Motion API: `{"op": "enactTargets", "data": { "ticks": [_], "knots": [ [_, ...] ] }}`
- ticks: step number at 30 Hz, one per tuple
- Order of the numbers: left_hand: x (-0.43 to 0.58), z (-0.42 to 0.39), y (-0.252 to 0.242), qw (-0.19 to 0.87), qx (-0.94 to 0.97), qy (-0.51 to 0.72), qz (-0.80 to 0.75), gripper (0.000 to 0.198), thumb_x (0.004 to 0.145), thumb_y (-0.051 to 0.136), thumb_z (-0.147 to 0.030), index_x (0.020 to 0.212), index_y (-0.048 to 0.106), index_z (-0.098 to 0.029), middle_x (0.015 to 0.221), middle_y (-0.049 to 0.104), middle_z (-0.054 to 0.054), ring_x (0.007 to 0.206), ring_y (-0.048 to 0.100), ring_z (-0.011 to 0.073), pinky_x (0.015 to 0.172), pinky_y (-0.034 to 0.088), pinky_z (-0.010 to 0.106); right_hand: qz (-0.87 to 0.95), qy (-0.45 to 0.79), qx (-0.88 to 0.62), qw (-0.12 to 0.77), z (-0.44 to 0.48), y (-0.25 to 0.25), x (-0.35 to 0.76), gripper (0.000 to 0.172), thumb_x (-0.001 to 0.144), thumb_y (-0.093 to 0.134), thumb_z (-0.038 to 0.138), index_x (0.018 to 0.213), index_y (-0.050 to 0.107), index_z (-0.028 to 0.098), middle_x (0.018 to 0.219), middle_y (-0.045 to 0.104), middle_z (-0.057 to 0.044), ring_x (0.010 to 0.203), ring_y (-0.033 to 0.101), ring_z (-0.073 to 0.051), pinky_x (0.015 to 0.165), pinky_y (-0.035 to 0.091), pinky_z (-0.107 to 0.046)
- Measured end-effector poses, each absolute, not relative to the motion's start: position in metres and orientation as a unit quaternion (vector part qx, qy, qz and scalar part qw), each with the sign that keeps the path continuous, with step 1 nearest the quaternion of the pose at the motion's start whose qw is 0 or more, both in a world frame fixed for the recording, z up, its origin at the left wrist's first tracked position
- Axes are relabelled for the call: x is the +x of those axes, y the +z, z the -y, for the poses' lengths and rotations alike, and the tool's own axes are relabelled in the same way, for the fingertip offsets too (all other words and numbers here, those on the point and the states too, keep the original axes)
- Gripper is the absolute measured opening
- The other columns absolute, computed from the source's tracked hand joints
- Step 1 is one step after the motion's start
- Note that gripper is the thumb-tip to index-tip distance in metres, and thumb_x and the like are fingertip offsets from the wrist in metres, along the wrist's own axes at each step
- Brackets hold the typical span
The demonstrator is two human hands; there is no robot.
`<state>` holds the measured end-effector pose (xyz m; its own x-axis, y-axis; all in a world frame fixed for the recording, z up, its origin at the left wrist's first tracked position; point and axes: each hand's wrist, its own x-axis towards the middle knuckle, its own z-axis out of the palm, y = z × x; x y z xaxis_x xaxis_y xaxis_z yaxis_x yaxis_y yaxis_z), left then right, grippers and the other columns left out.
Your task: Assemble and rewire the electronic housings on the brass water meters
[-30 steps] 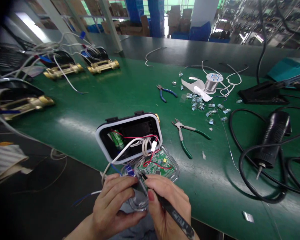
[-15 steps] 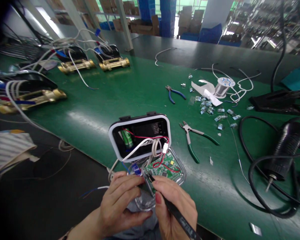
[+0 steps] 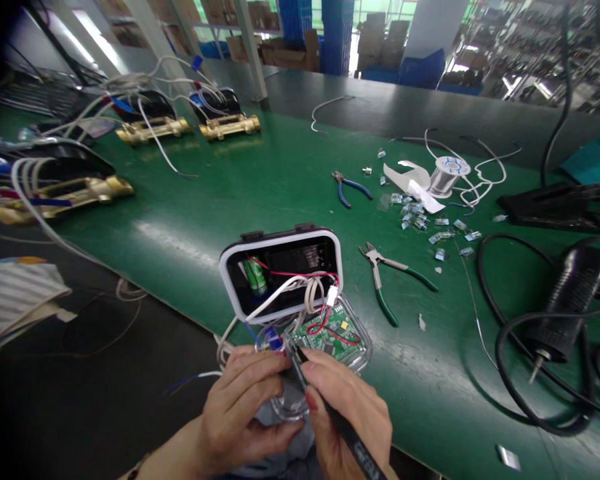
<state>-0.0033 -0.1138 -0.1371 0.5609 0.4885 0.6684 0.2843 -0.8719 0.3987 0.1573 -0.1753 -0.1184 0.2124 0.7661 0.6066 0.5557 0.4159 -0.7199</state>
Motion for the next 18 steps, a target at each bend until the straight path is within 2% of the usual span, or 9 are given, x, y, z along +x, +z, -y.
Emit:
{"op": "enactTargets", "data": {
  "ticks": [13,18],
  "knots": [
    [-0.003,0.112,-0.135,0.120,0.877,0.412,-0.217,0.015,0.080,0.064,-0.030,0.080,0.059,-0.016,0.090,0.071,0.009,0.086,0.066,0.0201,0.081,0.046,0.035,0.575,0.087,-0.544,0.605,0.174,-0.107,0.151,0.019,0.091,0.050,0.010,0.102,0.062,0.019,0.094,0.072,-0.002,0.088,0.069,-0.013,0.079,0.057,-0.018],
    [-0.003,0.113,-0.135,0.125,0.876,0.412,-0.217,0.013,0.077,0.066,-0.027,0.080,0.059,-0.016,0.090,0.071,0.008,0.086,0.066,0.0196,0.080,0.047,0.034,0.583,0.090,-0.542,0.598,0.173,-0.107,0.152,0.019,0.090,0.051,0.010,0.102,0.063,0.019,0.095,0.072,-0.003,0.089,0.069,-0.013,0.080,0.057,-0.019]
  ]
}}
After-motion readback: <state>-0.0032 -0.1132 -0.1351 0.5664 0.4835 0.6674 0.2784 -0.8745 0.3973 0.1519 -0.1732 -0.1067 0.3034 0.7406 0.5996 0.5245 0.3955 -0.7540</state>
